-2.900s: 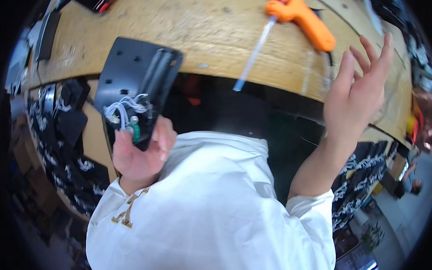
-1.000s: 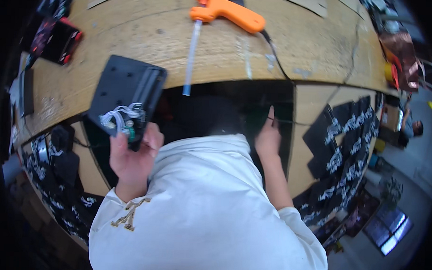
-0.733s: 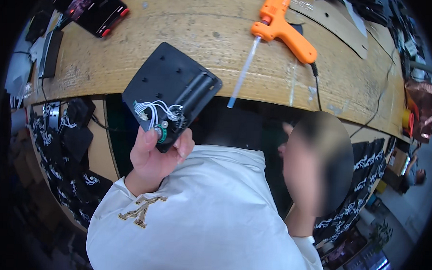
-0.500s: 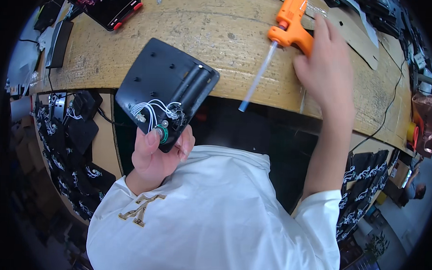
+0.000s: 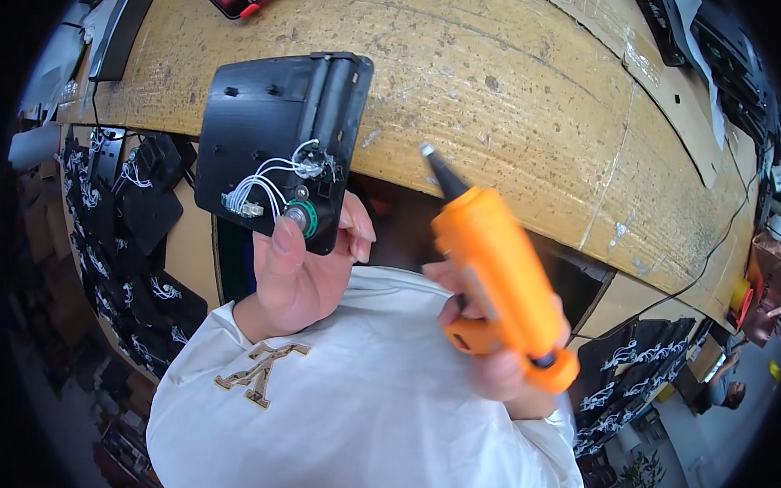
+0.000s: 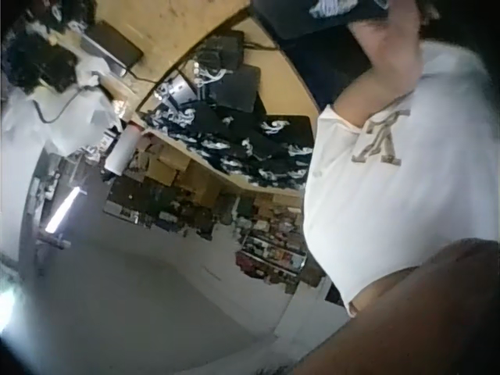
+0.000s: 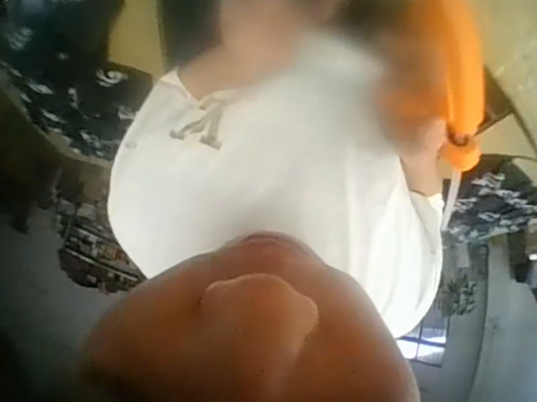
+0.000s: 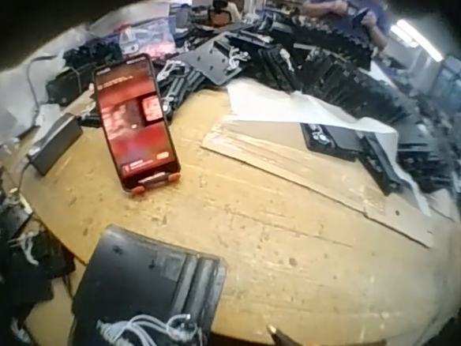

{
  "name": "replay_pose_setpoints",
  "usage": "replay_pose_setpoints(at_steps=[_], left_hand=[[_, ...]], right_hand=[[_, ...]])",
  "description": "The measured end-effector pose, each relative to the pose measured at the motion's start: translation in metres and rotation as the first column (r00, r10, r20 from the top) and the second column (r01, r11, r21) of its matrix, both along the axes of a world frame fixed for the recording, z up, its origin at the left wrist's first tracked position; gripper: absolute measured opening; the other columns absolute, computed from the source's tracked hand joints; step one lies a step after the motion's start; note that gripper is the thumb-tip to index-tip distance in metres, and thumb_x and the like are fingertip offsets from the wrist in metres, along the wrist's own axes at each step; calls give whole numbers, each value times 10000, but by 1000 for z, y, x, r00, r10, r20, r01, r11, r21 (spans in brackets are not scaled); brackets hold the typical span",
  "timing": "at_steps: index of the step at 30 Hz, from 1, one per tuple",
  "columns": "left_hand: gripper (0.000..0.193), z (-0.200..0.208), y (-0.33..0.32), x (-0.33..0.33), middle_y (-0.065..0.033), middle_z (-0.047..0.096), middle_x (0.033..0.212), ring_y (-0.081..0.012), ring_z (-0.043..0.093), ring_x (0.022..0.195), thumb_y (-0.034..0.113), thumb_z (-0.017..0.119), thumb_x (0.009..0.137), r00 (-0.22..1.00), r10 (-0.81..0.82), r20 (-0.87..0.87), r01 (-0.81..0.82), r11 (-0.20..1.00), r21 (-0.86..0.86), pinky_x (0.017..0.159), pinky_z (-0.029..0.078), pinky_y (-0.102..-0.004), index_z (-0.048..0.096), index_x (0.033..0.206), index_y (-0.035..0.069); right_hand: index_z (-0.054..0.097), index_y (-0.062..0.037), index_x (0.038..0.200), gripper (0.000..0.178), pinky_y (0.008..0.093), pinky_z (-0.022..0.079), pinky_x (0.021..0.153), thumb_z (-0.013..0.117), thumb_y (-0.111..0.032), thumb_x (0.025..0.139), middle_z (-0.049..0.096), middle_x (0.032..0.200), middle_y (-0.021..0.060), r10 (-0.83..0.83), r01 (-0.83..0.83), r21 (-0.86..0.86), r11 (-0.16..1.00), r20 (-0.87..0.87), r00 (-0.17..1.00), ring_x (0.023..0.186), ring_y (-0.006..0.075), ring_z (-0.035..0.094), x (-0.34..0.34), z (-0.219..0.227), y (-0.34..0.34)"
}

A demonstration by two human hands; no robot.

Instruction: The person uses a hot glue gun to secure wires and components onto the back of black plastic casings. They repeatedly pick up the casing, apply glue to specific points, and press the wires down to ensure they are fixed in place. The person handles multiple similar units on the workbench, moving them aside after gluing.

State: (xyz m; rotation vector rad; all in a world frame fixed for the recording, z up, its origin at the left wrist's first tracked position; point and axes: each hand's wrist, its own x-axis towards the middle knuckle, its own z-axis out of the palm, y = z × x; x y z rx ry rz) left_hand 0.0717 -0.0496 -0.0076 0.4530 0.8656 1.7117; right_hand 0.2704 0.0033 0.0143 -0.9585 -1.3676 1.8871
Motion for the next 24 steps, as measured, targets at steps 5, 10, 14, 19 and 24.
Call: replay_pose_setpoints(at_steps=[5, 10, 14, 19, 24], left_hand=[[324, -4, 2, 2, -143, 602, 942, -168, 549, 810, 281, 568, 925, 994, 55, -93, -50, 997, 58, 704, 459, -298, 570, 1031, -25], [415, -3, -3, 2, -173, 575, 961, -210, 535, 841, 376, 566, 916, 985, 28, -173, -27, 1000, 7, 699, 436, -318, 545, 1050, -17], [418, 0, -2, 2, -172, 583, 952, -218, 539, 839, 378, 580, 907, 983, 31, -179, -33, 999, -10, 685, 435, -312, 533, 1050, -12], [448, 0, -2, 2, -173, 585, 936, -217, 545, 828, 403, 594, 892, 984, 24, -178, -26, 1000, -8, 669, 439, -311, 534, 1046, -14], [466, 3, -7, 4, -170, 575, 969, -214, 545, 842, 412, 587, 893, 987, -15, -159, 10, 1000, -27, 710, 461, -310, 527, 1071, -15]], right_hand=[[633, 11, 898, 224, 308, 513, 673, 650, -143, 736, 652, 822, 130, -219, 3, 558, 830, 321, 922, 724, 271, 646, -11, 0, 17], [608, 3, 961, 257, 362, 497, 735, 715, -148, 783, 635, 899, 142, -723, -305, 826, 474, 563, 400, 798, 317, 612, -28, -1, 89], [605, -6, 1027, 302, 380, 477, 822, 706, -92, 755, 642, 956, 160, -639, -489, 763, 423, 634, 436, 943, 337, 591, -21, 5, 109], [610, 32, 1069, 395, 386, 476, 900, 704, -16, 688, 652, 1025, 185, -555, -381, 836, 394, 547, 627, 1009, 324, 617, -37, 43, 73], [596, 124, 981, 294, 364, 514, 817, 655, 81, 696, 661, 895, 229, -77, -134, 823, 552, 210, 975, 843, 306, 664, -61, 35, 48]])
